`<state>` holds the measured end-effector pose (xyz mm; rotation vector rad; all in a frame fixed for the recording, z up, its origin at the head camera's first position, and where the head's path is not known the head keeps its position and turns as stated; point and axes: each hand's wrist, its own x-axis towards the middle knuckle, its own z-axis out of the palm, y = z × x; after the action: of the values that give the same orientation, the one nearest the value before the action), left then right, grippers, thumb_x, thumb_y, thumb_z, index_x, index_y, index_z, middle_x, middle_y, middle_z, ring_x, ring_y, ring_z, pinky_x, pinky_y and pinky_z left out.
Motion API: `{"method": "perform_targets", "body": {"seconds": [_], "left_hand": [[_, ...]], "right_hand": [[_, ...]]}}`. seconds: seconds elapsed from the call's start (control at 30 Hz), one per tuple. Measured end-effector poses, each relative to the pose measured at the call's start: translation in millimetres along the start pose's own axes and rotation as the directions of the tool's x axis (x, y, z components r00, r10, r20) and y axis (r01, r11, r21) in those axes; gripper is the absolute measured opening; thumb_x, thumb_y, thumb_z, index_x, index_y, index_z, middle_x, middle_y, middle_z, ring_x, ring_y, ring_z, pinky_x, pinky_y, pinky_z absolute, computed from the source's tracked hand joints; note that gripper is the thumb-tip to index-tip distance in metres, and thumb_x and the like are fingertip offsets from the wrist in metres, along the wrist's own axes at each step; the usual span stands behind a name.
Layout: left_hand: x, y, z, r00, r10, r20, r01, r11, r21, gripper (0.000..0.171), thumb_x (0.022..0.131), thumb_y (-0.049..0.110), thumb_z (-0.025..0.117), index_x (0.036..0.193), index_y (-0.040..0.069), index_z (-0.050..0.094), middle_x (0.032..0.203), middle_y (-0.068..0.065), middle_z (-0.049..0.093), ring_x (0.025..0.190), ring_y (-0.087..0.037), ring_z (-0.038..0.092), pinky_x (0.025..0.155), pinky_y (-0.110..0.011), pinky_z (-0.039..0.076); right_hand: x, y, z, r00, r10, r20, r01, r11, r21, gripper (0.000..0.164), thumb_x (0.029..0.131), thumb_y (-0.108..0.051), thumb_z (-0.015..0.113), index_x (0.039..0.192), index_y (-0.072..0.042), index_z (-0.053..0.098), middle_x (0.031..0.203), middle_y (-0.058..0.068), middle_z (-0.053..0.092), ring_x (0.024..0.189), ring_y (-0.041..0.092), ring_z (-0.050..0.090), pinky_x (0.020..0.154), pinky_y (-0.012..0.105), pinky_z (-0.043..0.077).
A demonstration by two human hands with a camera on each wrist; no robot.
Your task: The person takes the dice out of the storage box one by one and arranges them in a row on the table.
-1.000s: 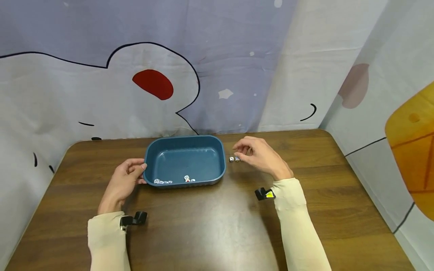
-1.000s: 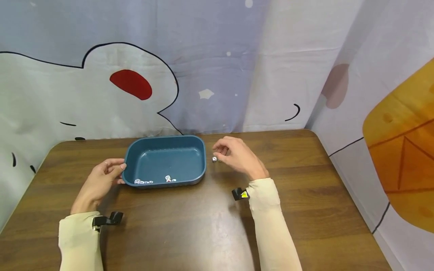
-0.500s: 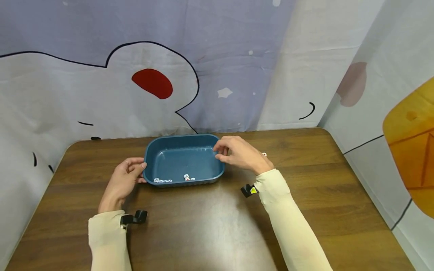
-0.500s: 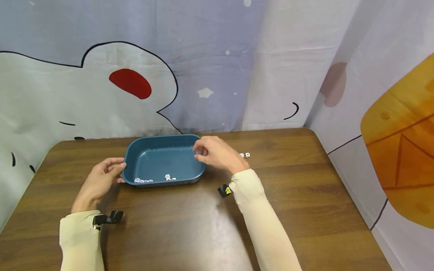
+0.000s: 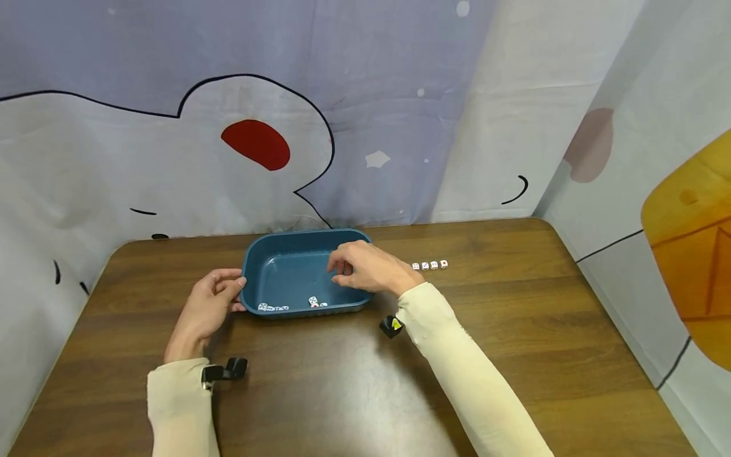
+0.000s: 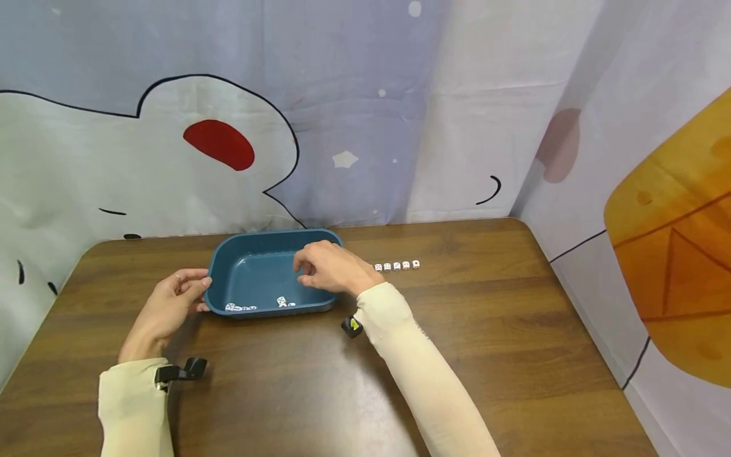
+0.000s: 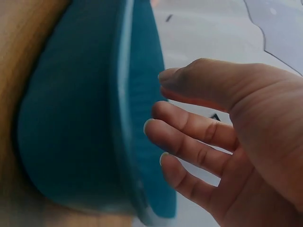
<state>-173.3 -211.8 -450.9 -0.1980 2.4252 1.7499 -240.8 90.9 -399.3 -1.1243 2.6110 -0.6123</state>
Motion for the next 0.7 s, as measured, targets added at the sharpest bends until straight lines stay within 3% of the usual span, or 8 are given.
{"method": "perform_targets", "body": {"seconds": [0.33,0.7], "left_hand": [[0.4,-1.1,0.1,1.000,0.010,0.008,-0.010,0.999,-0.033,0.043,0.101,0.022,0.048,0.135,-0.004,0.041,0.094,-0.002,0.060,0.075,-0.005,0.060,0.068,-0.025,0.059],[1.5,-3.0,0.9,1.000,0.009,0.005,-0.009,0.999,-0.036,0.043,0.101,0.022,0.049,0.134,-0.005,0.042,0.094,-0.002,0.060,0.074,-0.005,0.060,0.067,-0.024,0.058]], "right_hand": [[19.5,-10.1,21.7,0.997,-0.027,0.067,0.031,0.998,-0.061,0.016,0.089,-0.023,0.067,0.103,-0.016,0.070,0.087,-0.010,0.065,0.080,0.002,0.058,0.073,0.017,0.050],[35.5,-12.4,41.2,0.991,-0.010,0.130,0.013,1.000,-0.023,0.013,0.088,-0.025,0.070,0.099,-0.018,0.070,0.076,-0.014,0.066,0.072,-0.001,0.059,0.070,0.016,0.049]]}}
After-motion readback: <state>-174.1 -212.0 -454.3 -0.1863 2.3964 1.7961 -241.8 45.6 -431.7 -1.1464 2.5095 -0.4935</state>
